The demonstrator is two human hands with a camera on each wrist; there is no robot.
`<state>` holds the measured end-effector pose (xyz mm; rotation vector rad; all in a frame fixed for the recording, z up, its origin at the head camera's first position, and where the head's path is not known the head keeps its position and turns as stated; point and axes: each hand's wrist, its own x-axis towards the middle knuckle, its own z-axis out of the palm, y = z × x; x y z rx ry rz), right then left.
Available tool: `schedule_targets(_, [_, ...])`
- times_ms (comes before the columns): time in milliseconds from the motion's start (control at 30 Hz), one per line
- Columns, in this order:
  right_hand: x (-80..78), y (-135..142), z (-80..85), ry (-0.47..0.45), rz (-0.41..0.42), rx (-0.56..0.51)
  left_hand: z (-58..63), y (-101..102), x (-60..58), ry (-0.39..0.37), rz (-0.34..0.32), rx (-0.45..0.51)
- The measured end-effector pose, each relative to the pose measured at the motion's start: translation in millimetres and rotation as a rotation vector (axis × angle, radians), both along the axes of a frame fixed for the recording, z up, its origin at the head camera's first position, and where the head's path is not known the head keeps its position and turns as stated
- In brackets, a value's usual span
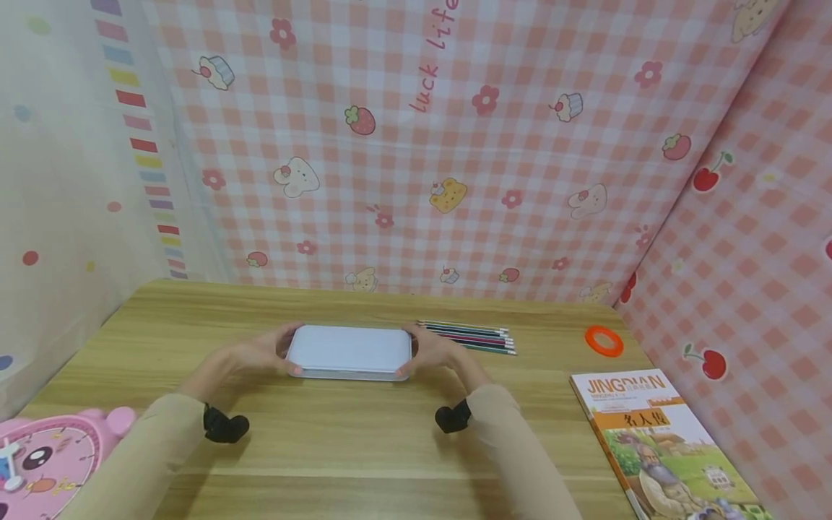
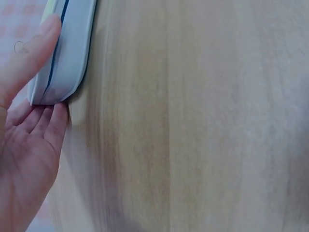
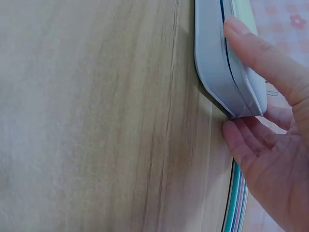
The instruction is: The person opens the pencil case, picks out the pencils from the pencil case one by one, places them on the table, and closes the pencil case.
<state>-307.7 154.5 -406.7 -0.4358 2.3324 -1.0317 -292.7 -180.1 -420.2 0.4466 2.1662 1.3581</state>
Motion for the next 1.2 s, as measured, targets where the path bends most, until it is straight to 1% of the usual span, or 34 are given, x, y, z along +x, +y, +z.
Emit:
schedule_targets(267, [5.7,0,-2.0,0.051,0.028,0.002,-1.8,1,1.9,0.023,0.004,-0.012])
schedule_targets(433, [5.9,0,-3.1,0.083,0.054,0.012,-0.1,0,1.9,0.038,-0.012,-0.030])
schedule_targets(567, [5.5,-1,-4.2,0.090,0.044,0.036,0.4,0,3.3,0.053,-0.017,-0.045])
schedule_targets(667, [6.3,-2,-3.8,0.091,0.035,0.040,0.2,0,3.6,0.050,-0.009,-0.048])
schedule_targets(800, [6.8,-3,-5.3,0.112,0.029,0.051,-0.2,-1,3.8,0.057,-0.008,-0.047])
schedule_targets(900, [7.8,-2,-8.1,0.127,0.029,0.064,-0.2,-1,4.8,0.068,-0.019,-0.053])
schedule_targets(1000, [10.2,-1,-9.9,0.123,0.027,0.039,-0.4,-1,6.2,0.078,-0.034,-0.052])
schedule_targets(1100, [11.8,-2,-10.1,0.111,0.028,-0.012,-1.1,-1,7.3,0.103,-0.048,-0.047])
schedule_targets(1200, [13.9,-2,-11.8,0.116,0.040,-0.077,-3.5,-1,9.3,0.137,-0.035,-0.061])
